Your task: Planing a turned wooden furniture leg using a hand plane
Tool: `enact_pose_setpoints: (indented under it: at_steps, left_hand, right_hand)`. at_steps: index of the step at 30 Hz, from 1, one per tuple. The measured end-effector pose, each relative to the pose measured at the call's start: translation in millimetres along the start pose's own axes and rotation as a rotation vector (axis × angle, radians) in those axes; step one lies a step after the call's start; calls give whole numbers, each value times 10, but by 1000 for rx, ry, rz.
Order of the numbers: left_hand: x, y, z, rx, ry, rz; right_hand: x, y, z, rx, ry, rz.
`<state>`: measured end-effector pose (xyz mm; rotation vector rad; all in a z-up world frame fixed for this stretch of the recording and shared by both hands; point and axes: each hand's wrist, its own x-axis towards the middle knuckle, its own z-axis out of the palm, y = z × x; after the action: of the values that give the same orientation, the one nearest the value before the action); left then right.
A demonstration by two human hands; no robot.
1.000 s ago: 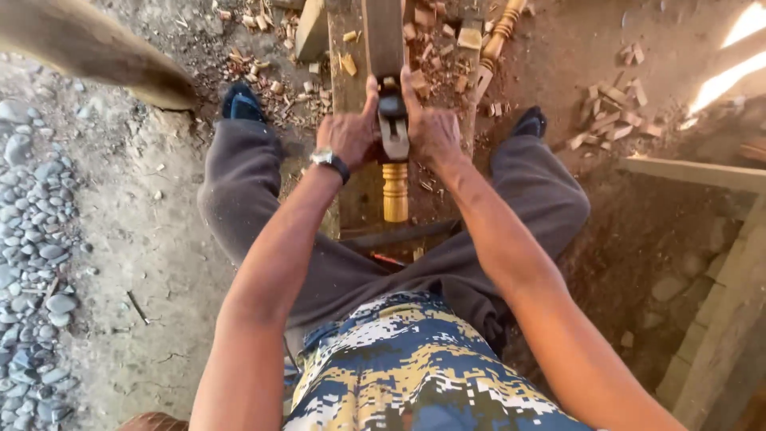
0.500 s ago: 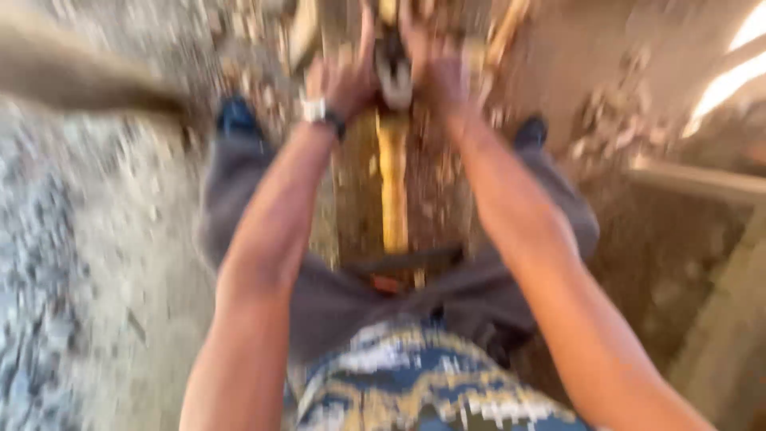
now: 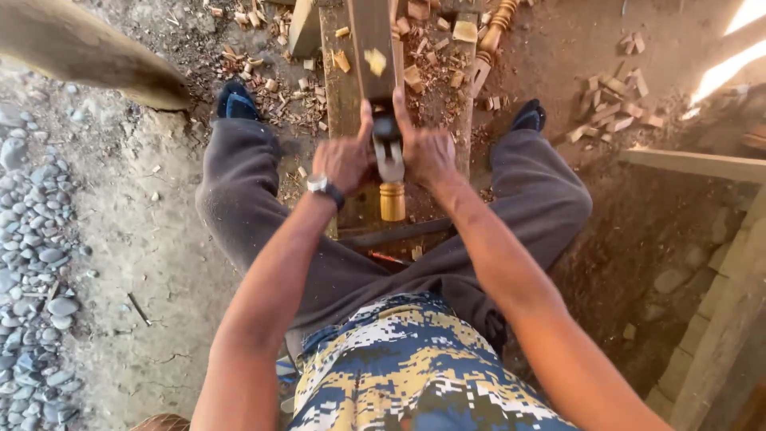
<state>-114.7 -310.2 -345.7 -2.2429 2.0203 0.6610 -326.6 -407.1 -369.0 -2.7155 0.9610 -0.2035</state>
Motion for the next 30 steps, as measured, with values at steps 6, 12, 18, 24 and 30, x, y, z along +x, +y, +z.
enact_pose_setpoints:
  at_steps: [6,12,18,24,30]
  left_hand:
    - [-288,86,-208,26,-137,13]
    - [929,-242,-457,25,22,30]
    - [848,-274,-233,137,138,58]
    - [1480,-407,-611,116,180,46]
    - [1684,-631,-587,207,210,36]
  right_hand:
    - [-173,-274,-236,-91,-205,104]
    - [943,551,-111,-262,31,2]
    - [601,322,-212,-231,15,8]
    - [1544,668,-223,-151,196,-50]
    - [1837,645,-230,-142,272,-108]
